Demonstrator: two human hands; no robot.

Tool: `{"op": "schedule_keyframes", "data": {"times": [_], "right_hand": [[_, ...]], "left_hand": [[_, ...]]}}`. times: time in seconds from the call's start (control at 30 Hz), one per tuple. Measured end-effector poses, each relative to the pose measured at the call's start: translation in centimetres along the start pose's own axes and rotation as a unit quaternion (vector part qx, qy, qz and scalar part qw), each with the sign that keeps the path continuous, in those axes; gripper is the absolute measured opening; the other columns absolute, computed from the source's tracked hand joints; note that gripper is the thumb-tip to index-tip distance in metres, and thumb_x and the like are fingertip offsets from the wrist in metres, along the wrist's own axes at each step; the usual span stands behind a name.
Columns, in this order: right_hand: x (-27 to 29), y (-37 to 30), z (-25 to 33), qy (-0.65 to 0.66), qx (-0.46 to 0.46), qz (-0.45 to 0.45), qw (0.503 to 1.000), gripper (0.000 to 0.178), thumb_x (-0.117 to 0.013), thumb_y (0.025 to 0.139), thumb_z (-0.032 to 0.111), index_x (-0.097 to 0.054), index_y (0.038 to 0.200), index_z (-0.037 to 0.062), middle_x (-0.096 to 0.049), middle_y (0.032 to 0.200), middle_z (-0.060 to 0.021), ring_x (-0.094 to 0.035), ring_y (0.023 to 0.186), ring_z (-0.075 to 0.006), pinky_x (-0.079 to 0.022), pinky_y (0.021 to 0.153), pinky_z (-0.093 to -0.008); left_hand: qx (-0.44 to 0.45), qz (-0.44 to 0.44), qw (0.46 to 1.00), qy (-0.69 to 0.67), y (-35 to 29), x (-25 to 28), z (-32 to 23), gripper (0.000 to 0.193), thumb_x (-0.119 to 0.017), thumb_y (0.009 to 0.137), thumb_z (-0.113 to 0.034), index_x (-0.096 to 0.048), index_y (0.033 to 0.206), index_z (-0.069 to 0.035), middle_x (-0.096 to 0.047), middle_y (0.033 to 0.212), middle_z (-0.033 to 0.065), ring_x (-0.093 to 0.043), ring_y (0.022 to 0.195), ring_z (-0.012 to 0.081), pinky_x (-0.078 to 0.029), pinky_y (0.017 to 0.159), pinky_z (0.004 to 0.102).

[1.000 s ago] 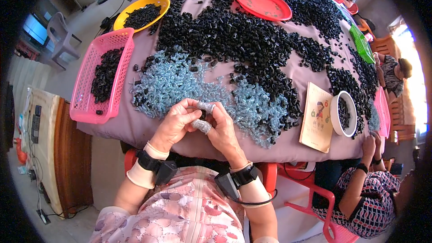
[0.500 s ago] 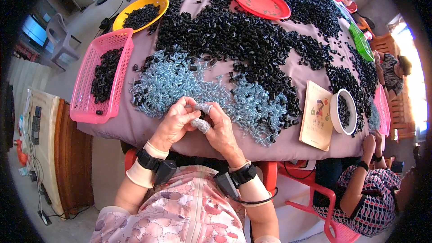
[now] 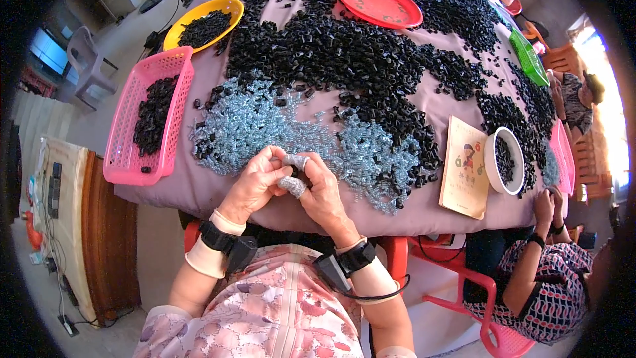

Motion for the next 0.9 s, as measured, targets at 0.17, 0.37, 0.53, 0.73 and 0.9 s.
{"op": "schedule_keyframes", "data": {"times": [0.17,0.37,0.53,0.73,0.9], "right_hand": [[0.3,-0.1,-0.2,0.015,-0.052,0.002,0.999,0.033,-0.070,0.076,0.015,-0.056,0.101,-0.0020,-0.055,0.093,-0.0088,-0.058,0.073,-0.0176,-0.047,0.064,-0.0276],[0.5,0.0,0.6,-0.028,-0.020,-0.018,0.999,0.031,-0.070,0.075,0.015,-0.057,0.098,-0.0011,-0.054,0.088,-0.0085,-0.058,0.071,-0.0189,-0.047,0.063,-0.0282],[0.7,0.1,0.2,-0.039,0.008,-0.031,0.999,0.028,-0.068,0.075,0.011,-0.057,0.098,0.0007,-0.053,0.087,-0.0087,-0.056,0.071,-0.0211,-0.046,0.062,-0.0295],[-0.3,0.1,0.5,-0.070,0.011,-0.013,0.997,0.033,-0.067,0.072,0.005,-0.056,0.103,0.0023,-0.047,0.081,-0.0071,-0.049,0.064,-0.0197,-0.042,0.058,-0.0300],[-0.4,-0.7,0.0,-0.009,-0.037,-0.017,0.999,0.041,-0.065,0.075,0.000,-0.053,0.114,0.0007,-0.049,0.091,-0.0050,-0.053,0.073,-0.0116,-0.046,0.065,-0.0221]], "left_hand": [[0.004,-0.017,1.000,0.005,-0.2,-0.4,-0.1,0.017,-0.058,0.087,-0.008,-0.045,0.097,-0.007,-0.054,0.077,0.0009,-0.049,0.059,0.0057,-0.038,0.046,0.0195],[0.016,-0.009,1.000,-0.021,-0.2,-0.4,0.0,0.016,-0.056,0.089,-0.014,-0.047,0.100,-0.007,-0.053,0.077,0.0006,-0.049,0.059,0.0061,-0.038,0.046,0.0197],[0.021,0.025,0.999,0.044,-0.2,-1.1,-0.6,0.020,-0.058,0.088,-0.016,-0.047,0.102,-0.008,-0.054,0.081,0.0001,-0.049,0.061,0.0059,-0.038,0.049,0.0184],[0.002,-0.030,0.996,0.079,-0.6,-1.2,-1.1,0.022,-0.057,0.082,-0.009,-0.047,0.103,-0.007,-0.057,0.080,0.0008,-0.046,0.055,0.0036,-0.034,0.044,0.0164],[-0.054,-0.083,0.992,0.079,-1.4,-1.0,-2.2,0.016,-0.054,0.086,-0.011,-0.048,0.101,-0.007,-0.053,0.073,-0.0001,-0.043,0.051,0.0037,-0.030,0.041,0.0165]]}}
Point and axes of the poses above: each hand's wrist, its own y-axis towards the middle knuckle, its own x-axis out of the back of the hand, z = x × y, the point moved 6 cm from there along y, towards the middle knuckle
